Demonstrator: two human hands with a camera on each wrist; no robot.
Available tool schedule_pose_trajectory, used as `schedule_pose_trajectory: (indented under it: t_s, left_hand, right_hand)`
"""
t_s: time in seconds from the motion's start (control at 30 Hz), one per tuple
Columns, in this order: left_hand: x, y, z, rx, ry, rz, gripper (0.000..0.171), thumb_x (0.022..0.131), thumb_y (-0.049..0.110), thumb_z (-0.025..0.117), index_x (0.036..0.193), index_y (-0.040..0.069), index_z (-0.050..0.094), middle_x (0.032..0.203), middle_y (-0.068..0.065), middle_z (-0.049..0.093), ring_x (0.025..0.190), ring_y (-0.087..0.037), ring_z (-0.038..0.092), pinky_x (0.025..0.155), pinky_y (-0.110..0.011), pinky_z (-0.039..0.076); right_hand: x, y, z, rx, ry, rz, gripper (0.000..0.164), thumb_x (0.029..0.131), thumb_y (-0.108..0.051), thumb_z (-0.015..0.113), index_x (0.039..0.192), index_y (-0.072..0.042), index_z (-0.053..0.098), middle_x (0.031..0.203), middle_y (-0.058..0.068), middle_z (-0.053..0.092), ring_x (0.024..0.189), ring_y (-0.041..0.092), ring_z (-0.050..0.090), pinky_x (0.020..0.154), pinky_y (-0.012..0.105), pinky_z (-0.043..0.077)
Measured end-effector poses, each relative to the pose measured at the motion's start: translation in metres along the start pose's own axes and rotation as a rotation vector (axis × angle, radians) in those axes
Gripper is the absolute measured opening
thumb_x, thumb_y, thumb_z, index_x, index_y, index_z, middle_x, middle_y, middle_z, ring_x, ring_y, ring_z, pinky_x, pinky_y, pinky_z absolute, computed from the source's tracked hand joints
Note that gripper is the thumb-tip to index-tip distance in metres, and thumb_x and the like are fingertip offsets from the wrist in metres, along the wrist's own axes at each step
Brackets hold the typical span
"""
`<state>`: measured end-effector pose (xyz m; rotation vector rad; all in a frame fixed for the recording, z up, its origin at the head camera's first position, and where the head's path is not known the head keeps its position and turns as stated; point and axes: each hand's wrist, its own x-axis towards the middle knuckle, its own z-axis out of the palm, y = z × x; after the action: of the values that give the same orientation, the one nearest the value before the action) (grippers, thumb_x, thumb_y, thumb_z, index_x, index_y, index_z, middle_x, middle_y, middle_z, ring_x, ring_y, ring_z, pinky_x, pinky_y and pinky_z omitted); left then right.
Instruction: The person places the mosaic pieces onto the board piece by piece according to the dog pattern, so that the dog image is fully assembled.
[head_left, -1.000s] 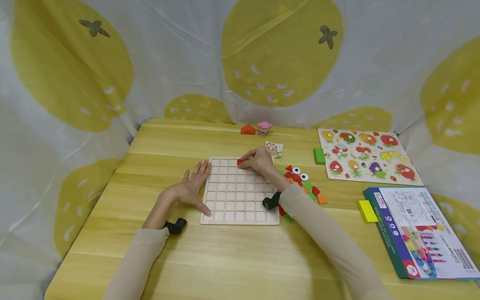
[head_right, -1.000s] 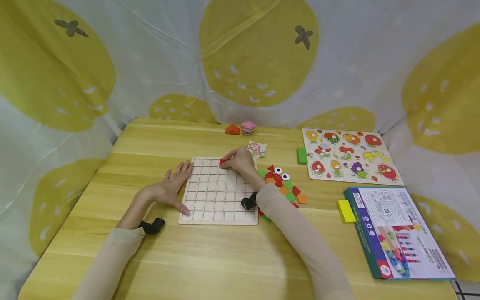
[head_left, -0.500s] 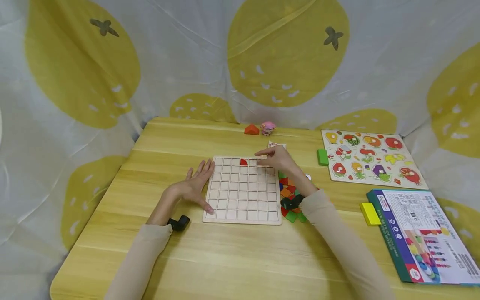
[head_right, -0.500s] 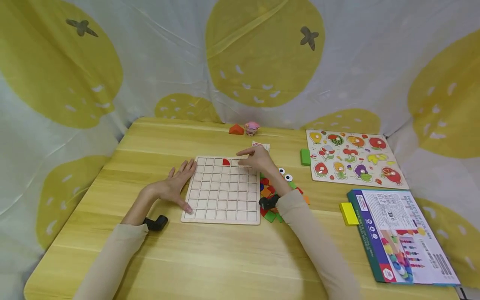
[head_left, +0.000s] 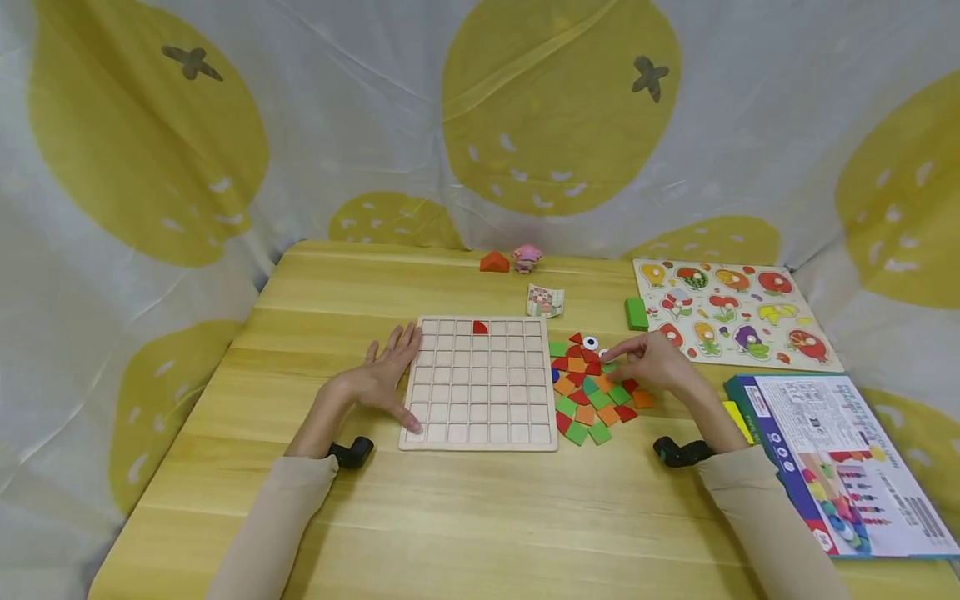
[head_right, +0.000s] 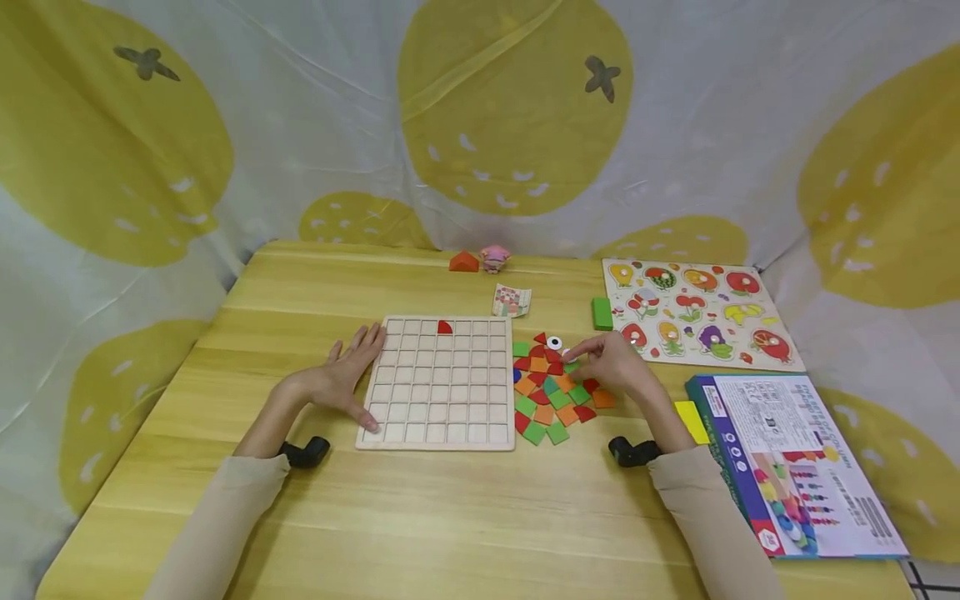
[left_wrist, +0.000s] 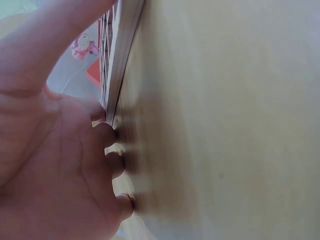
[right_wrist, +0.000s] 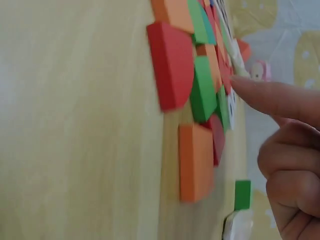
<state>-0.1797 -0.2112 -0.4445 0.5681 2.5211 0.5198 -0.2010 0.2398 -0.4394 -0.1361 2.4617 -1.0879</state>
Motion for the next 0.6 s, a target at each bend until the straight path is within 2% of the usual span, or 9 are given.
schedule_pose_trajectory:
  t_s: [0.13, 0.37, 0.47, 0.6]
  left_hand:
    - [-0.001, -0.002, 0.000, -0.006, 0.000, 0.003, 0.154, 0.052, 0.057, 0.088, 0.153, 0.007, -0.017, 0.159, -0.015, -0.026, 0.148, -0.036, -0.022, 0.115, -0.066, -0.012]
    - [0.001, -0.001, -0.001, 0.012, 0.009, 0.017, 0.153, 0.052, 0.058, 0.087, 0.153, 0.007, -0.015, 0.160, -0.015, -0.024, 0.148, -0.037, -0.020, 0.115, -0.066, -0.010]
    - [0.001, -0.001, 0.000, 0.021, 0.007, 0.021, 0.153, 0.052, 0.058, 0.087, 0.153, 0.006, -0.015, 0.160, -0.016, -0.024, 0.148, -0.038, -0.020, 0.115, -0.067, -0.009]
    - [0.000, -0.002, 0.000, 0.016, 0.008, 0.015, 0.153, 0.052, 0.058, 0.087, 0.153, 0.006, -0.016, 0.160, -0.016, -0.024, 0.148, -0.037, -0.021, 0.115, -0.067, -0.010]
  right_hand:
    - [-0.001, 0.007, -0.001, -0.005, -0.073, -0.029, 0.028, 0.080, -0.016, 0.078, 0.107, -0.011, 0.075, 0.053, -0.005, 0.031, 0.051, 0.012, 0.028, 0.049, 0.027, 0.024]
    - [0.007, 0.009, 0.000, 0.055, -0.094, -0.014, 0.027, 0.074, -0.020, 0.083, 0.096, -0.007, 0.076, 0.052, -0.005, 0.042, 0.049, 0.010, 0.030, 0.050, 0.027, 0.026]
    - [0.009, 0.011, 0.000, 0.066, -0.085, 0.002, 0.028, 0.073, -0.022, 0.084, 0.094, -0.006, 0.076, 0.053, -0.005, 0.044, 0.049, 0.010, 0.032, 0.051, 0.027, 0.027]
    - [0.013, 0.014, 0.000, 0.065, -0.029, 0.003, 0.031, 0.072, -0.026, 0.085, 0.095, -0.007, 0.076, 0.053, -0.007, 0.040, 0.051, 0.010, 0.031, 0.052, 0.028, 0.027]
